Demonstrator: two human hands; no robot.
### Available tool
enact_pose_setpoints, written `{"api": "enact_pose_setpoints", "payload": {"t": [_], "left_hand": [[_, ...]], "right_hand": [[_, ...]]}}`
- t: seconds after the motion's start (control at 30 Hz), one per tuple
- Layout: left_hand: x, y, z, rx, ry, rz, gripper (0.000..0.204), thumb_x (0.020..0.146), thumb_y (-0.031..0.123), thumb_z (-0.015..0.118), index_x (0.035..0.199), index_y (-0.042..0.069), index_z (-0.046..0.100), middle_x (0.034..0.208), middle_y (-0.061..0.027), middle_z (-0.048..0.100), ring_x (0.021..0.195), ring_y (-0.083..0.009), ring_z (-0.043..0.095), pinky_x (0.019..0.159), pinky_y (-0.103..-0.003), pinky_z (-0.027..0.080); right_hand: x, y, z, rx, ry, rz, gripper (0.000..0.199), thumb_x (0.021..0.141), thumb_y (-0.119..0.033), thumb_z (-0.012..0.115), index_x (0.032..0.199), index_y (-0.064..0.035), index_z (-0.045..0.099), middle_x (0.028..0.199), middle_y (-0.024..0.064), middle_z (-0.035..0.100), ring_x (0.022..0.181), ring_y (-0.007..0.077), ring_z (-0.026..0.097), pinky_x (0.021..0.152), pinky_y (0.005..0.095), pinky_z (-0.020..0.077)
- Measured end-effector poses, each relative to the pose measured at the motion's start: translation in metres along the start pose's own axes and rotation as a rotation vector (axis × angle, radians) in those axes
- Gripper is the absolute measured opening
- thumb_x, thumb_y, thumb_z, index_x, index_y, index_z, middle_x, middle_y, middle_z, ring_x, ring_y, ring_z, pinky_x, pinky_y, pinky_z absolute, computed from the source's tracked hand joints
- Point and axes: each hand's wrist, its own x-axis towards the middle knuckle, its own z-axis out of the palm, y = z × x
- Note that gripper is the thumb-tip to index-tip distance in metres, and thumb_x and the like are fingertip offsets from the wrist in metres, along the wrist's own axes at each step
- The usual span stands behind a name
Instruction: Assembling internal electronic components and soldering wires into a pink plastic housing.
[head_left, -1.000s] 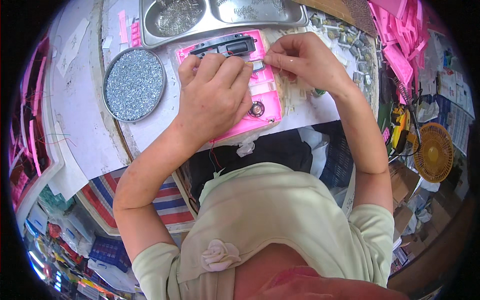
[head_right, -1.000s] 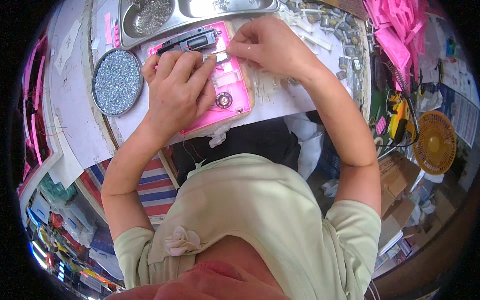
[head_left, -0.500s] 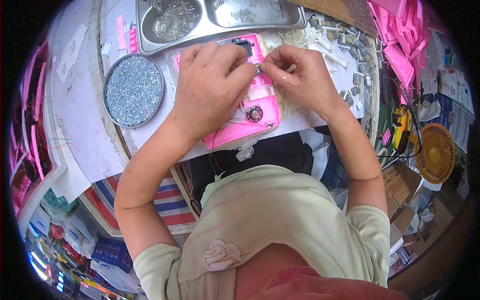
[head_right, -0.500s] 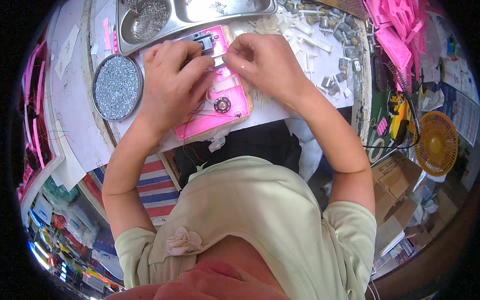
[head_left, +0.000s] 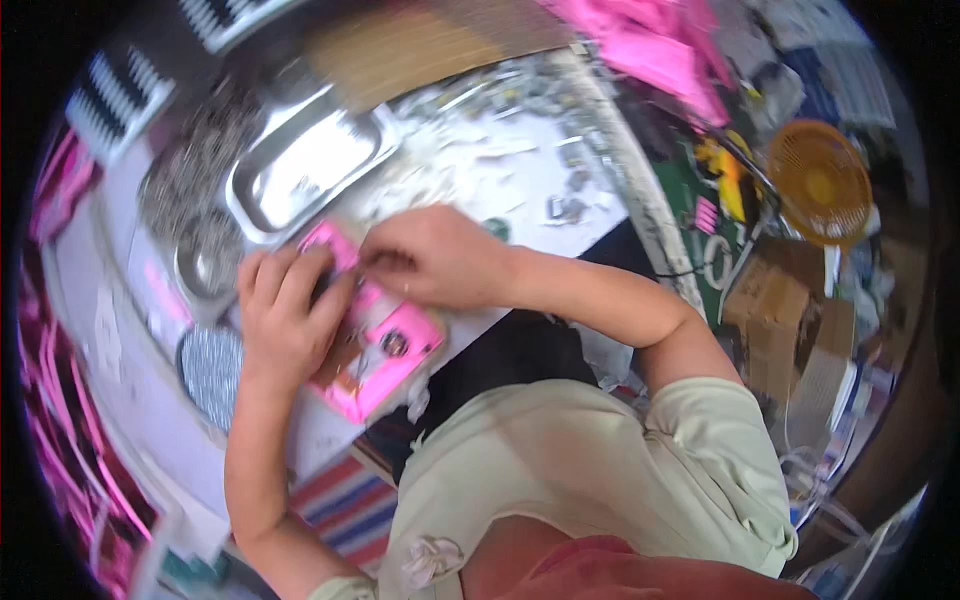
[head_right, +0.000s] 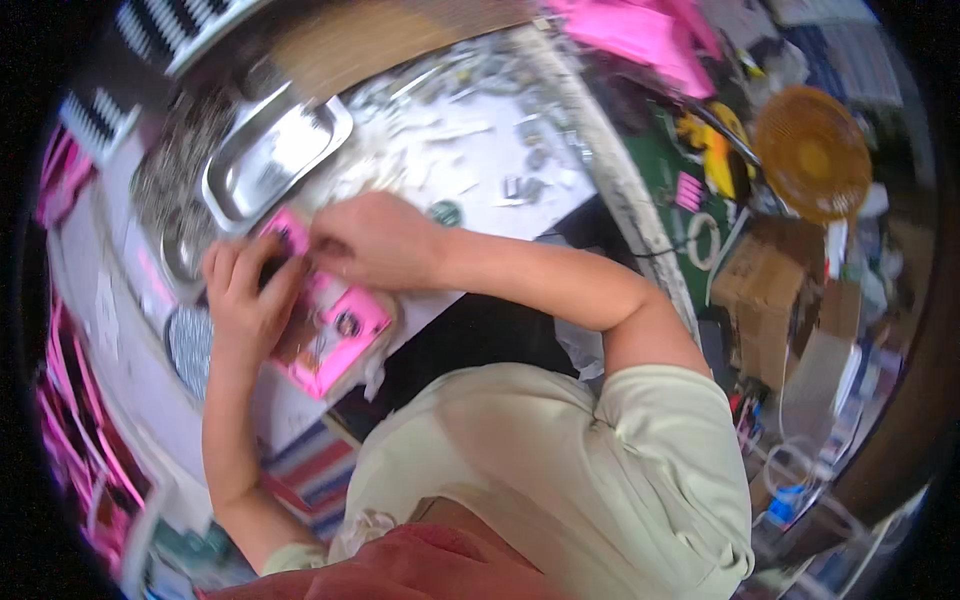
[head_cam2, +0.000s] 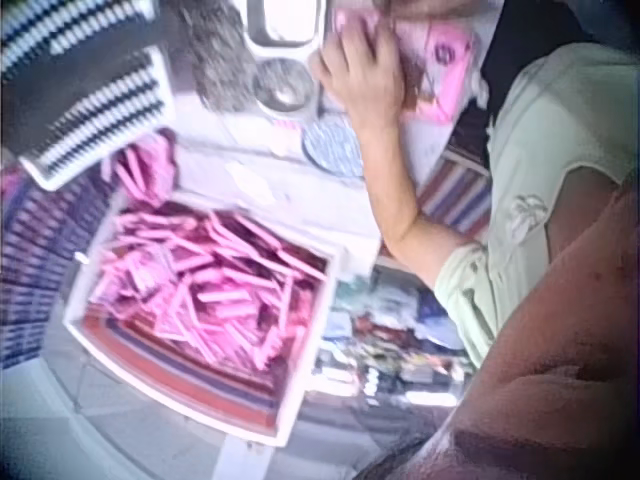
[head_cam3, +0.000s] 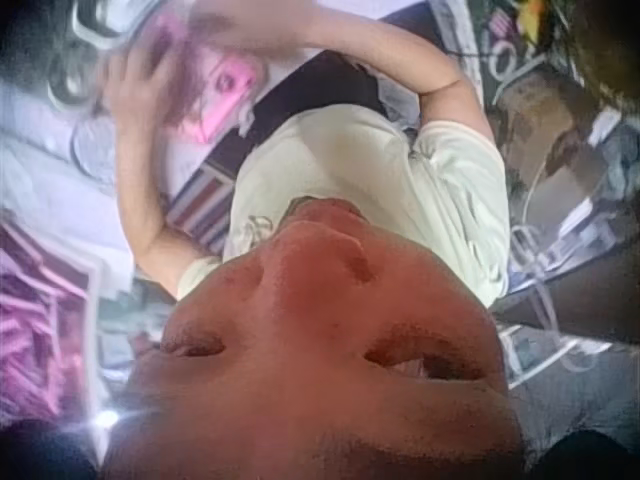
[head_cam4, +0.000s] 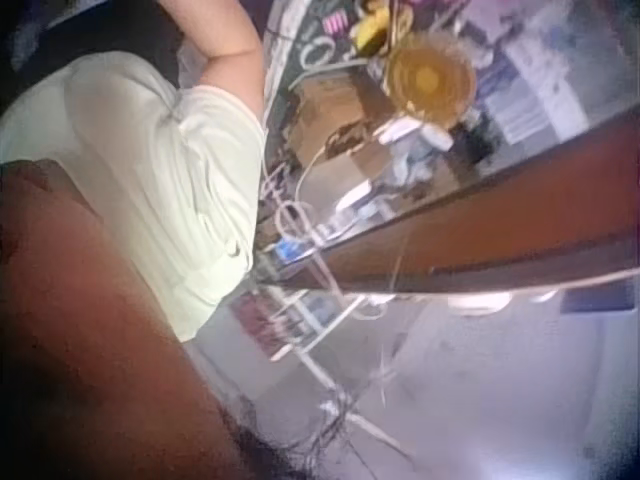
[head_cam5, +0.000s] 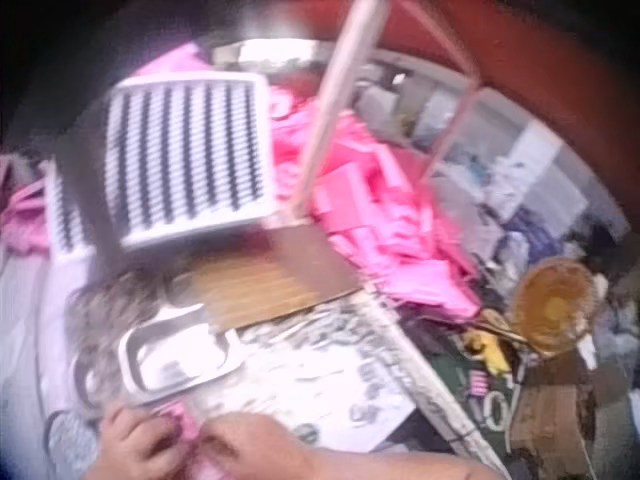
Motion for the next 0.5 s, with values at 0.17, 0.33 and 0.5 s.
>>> {"api": "enact_pose_setpoints", "payload": {"t": [0.17, 0.33, 0.5], "left_hand": [[0.016, -0.011, -0.006, 0.034, -0.109, 0.162, 0.027, 0.072, 0.019, 0.066, 0.097, 0.011, 0.071, 0.111, -0.0047, 0.064, 0.101, -0.0235, 0.060, 0.091, -0.047, 0.044], [0.026, -0.011, -0.011, 0.102, -0.168, 0.181, 0.023, 0.073, 0.018, 0.064, 0.093, 0.009, 0.070, 0.113, -0.0053, 0.064, 0.102, -0.0236, 0.060, 0.094, -0.046, 0.044], [0.024, -0.012, -0.015, 0.003, -0.255, 0.021, 0.017, 0.072, 0.013, 0.070, 0.089, 0.010, 0.069, 0.109, -0.0053, 0.063, 0.103, -0.0267, 0.059, 0.095, -0.044, 0.044]], "right_hand": [[-0.005, 0.021, -0.153, -0.694, 0.126, 0.182, 0.023, 0.088, -0.023, 0.071, 0.106, -0.0080, 0.072, 0.100, 0.0137, 0.072, 0.096, 0.0331, 0.069, 0.086, 0.0446, 0.0544], [0.038, 0.106, -0.276, -1.558, -0.373, 0.826, 0.035, 0.079, -0.026, 0.074, 0.111, -0.0106, 0.078, 0.107, 0.0134, 0.076, 0.102, 0.0300, 0.074, 0.080, 0.0484, 0.0582], [0.033, 0.181, -0.365, -1.509, -0.562, 0.461, 0.043, 0.076, -0.031, 0.083, 0.103, -0.0010, 0.068, 0.101, 0.0211, 0.072, 0.091, 0.0397, 0.070, 0.077, 0.0517, 0.0554]]}}
